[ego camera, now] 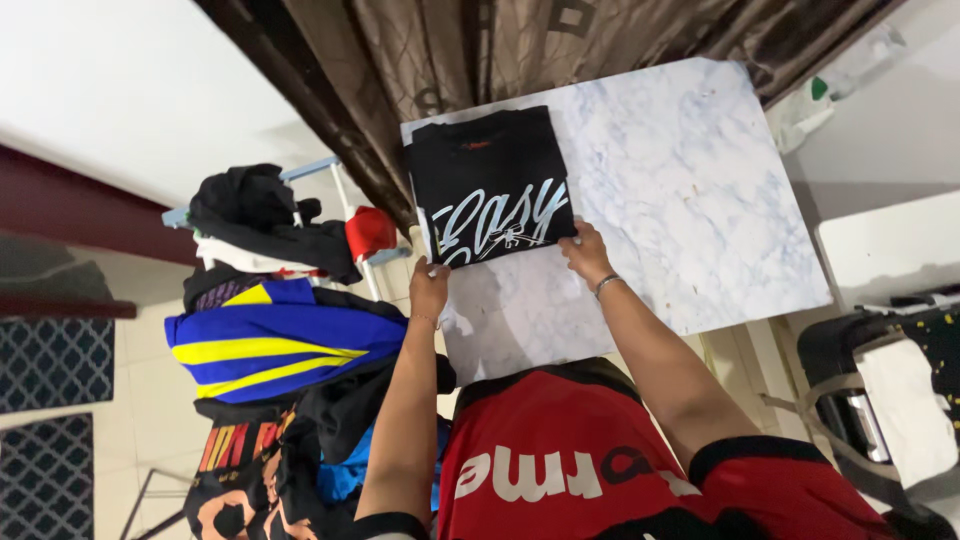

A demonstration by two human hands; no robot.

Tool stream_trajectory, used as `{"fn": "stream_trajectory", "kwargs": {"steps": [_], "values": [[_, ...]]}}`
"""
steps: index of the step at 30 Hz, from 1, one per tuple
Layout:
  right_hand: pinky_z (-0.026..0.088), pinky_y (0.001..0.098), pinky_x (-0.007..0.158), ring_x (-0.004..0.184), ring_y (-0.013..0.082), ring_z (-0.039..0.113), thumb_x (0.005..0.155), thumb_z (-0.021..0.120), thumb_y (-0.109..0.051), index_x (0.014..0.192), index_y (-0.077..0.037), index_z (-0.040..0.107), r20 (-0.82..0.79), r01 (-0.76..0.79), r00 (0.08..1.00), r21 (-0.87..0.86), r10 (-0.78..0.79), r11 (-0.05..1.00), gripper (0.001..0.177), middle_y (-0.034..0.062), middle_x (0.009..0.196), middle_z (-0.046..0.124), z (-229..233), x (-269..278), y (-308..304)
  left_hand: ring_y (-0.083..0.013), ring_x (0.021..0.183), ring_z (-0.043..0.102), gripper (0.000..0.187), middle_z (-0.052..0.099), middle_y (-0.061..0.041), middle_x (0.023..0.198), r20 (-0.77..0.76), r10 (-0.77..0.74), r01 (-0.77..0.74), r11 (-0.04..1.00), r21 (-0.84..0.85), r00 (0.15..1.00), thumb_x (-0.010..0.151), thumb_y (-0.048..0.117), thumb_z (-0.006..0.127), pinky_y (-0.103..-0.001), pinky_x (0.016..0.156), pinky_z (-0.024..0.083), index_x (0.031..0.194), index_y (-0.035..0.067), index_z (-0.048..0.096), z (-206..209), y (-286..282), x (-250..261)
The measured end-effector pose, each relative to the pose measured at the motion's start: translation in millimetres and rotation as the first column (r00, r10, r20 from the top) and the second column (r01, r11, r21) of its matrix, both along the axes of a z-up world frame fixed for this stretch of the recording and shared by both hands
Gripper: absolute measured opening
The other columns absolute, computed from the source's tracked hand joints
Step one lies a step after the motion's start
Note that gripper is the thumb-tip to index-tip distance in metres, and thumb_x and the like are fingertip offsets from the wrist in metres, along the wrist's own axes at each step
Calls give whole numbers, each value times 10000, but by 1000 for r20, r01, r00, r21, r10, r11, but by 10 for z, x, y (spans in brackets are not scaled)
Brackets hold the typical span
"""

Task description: The person folds shirts on a table and places them one by one into an open suitcase, smoothing each one down after placing it.

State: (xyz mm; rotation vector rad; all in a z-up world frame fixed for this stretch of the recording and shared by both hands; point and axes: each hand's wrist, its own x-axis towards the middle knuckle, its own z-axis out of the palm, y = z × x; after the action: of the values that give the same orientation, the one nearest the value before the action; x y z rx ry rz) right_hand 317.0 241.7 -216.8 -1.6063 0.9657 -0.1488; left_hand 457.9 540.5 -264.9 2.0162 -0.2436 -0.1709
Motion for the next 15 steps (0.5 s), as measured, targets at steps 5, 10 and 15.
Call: {"fn": "stream_trajectory", "kwargs": {"steps": [5,10,15], "values": [[556,315,603,761,153,654,920,708,-220,1328,-56,631,-59,156,986,-21,-157,988,447,98,1020,693,115,134,28,-166,827,644,409,726,-122,980,-407,20,-104,977,-185,913,923,190,697,-303,753,507,1245,-63,692,-149,-33,50],[605,353,667,793,174,665,947,695,-255,1221,-35,610,-68,199,980,189,-189,962,361,66,1039,657,58,198,-26,-124,710,548,378,679,-49,885,-621,64,-302,909,-286,781,883,165,741,-268,631,449,1209,-15,677,-19,-219,42],[637,409,723,782,259,715,938,626,-139,1051,-38,499,102,199,957,449,-271,871,198,143,987,656,79,189,-45,-94,726,625,373,722,-17,880,-509,183,-331,919,-216,841,806,137,803,-236,664,508,1130,-35,730,119,-338,144]]}}
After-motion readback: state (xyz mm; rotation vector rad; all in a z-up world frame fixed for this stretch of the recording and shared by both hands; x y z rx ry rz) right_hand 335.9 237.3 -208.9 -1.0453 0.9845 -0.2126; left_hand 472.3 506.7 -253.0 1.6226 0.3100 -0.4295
